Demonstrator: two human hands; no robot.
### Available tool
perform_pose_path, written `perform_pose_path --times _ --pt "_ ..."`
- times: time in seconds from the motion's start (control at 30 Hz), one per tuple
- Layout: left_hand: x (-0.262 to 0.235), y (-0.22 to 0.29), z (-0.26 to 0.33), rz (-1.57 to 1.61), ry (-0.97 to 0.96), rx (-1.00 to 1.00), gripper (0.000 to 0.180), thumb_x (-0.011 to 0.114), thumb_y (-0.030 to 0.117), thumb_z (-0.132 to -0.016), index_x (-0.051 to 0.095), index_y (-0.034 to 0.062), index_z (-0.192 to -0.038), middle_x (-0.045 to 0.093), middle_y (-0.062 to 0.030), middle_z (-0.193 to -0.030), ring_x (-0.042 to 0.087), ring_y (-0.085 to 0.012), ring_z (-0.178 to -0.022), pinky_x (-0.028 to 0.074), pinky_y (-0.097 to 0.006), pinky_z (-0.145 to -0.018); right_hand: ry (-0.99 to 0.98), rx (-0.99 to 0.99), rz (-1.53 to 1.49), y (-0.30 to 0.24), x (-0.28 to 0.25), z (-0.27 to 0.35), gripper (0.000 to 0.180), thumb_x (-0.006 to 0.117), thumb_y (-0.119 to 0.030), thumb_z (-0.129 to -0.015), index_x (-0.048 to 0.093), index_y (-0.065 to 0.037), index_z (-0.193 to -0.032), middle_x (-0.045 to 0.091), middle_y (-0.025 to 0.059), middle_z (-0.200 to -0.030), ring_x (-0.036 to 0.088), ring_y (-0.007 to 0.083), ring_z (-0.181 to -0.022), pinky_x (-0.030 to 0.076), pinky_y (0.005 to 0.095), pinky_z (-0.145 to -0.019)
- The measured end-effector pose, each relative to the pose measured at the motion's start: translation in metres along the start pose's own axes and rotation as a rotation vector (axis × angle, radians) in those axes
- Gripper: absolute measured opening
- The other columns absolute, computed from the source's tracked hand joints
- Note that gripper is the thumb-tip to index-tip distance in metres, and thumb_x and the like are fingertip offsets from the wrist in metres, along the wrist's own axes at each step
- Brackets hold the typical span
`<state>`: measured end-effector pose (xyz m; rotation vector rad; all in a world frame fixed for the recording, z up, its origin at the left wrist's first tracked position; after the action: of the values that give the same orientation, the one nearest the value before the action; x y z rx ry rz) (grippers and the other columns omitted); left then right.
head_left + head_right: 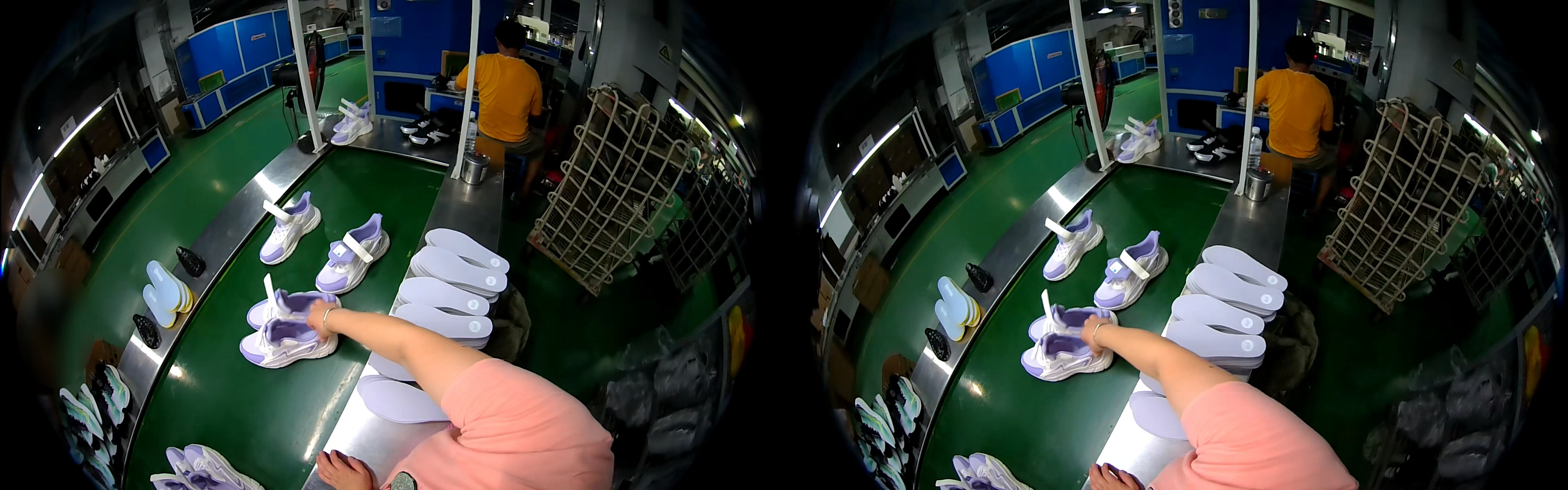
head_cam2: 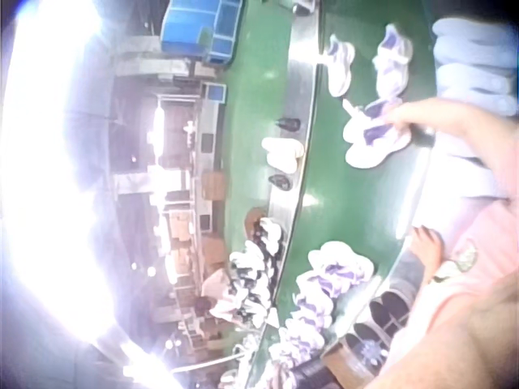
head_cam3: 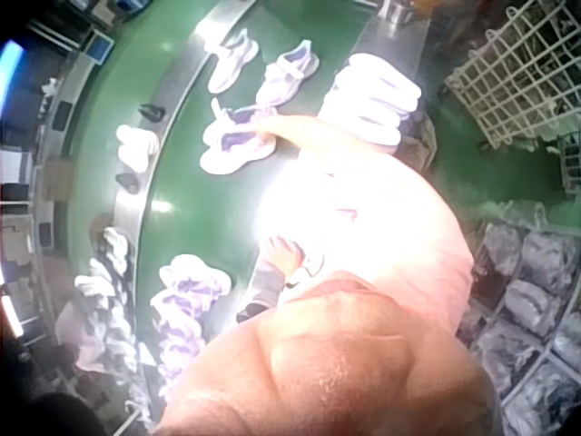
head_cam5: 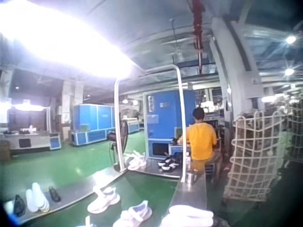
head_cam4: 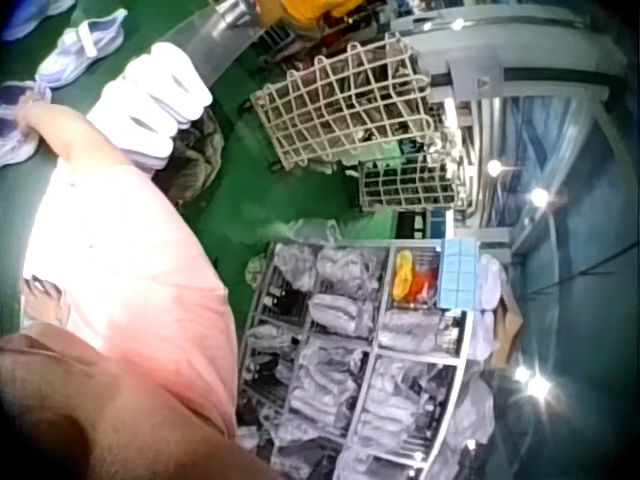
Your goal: The person picks up and handles purple and white sneakers from an assembly line, placing white insoles into several shoes and checking the interiors by hand.
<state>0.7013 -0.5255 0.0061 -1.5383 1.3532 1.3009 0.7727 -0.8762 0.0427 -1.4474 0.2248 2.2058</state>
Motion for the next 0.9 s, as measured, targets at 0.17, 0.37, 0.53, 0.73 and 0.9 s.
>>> perform_pose_path --times 0.17,0.37,0.53,0.73,0.9 --pt "-0.031 0.006 -0.008 0.281 0.079 -0.470 0.039 0.045 0.025 -0.076 0.046 -0.0038 -0.102 0.050 -0.0280 -0.095 0.049 -0.0413 -0.085 0.038 -0.050 -0.075 0.181 -0.046 -0.302 -0.070 -0.016 0.043 0.041 0.065 -0.033 -0.058 0.062 -0.010 -0.092 0.059 0.0147 -0.094 0.053 0.0309 -0.092 0.043 0.0341 -0.080" --pt "-0.054 -0.025 0.006 0.549 0.330 -0.730 0.048 0.047 0.032 -0.078 0.041 -0.0007 -0.113 0.050 -0.0260 -0.097 0.050 -0.0359 -0.088 0.038 -0.047 -0.078 0.262 -0.314 -0.247 -0.159 0.003 0.138 0.030 0.063 -0.029 -0.056 0.062 -0.007 -0.077 0.058 0.0155 -0.079 0.052 0.0318 -0.082 0.045 0.0381 -0.068" --pt "-0.058 -0.019 0.023 0.376 0.279 -0.596 0.050 0.049 0.033 -0.078 0.041 -0.0021 -0.112 0.050 -0.0255 -0.099 0.050 -0.0339 -0.089 0.038 -0.045 -0.079 0.136 -0.428 -0.180 -0.208 0.081 0.214 0.033 0.064 -0.029 -0.059 0.062 -0.003 -0.080 0.052 0.0197 -0.090 0.045 0.0321 -0.092 0.044 0.0388 -0.069" --pt "-0.040 -0.006 0.060 0.058 0.190 -0.334 0.052 0.052 0.034 -0.078 0.041 -0.0038 -0.112 0.050 -0.0248 -0.101 0.051 -0.0315 -0.091 0.039 -0.043 -0.079 -0.044 -0.452 -0.313 -0.195 0.094 0.275 0.041 0.060 -0.028 -0.064 0.054 -0.002 -0.096 0.047 0.0243 -0.095 0.049 0.0355 -0.086 0.043 0.0406 -0.071" --pt "-0.042 -0.027 0.084 -0.278 0.352 -0.226 0.054 0.054 0.035 -0.078 0.041 -0.0052 -0.111 0.050 -0.0242 -0.103 0.051 -0.0295 -0.092 0.040 -0.041 -0.079 0.263 -0.324 -0.428 -0.145 0.063 0.279 0.027 0.056 -0.028 -0.070 0.053 -0.006 -0.085 0.054 0.0136 -0.083 0.055 0.0309 -0.078 0.044 0.0423 -0.062"
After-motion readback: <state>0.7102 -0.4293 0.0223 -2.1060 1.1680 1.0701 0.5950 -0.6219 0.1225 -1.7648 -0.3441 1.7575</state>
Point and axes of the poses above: each hand's wrist, its own z-axis away from the middle knuckle, its own x-axis out of the palm, y = z × x, the point moved 5 cm from there along -z, towards the middle knuckle
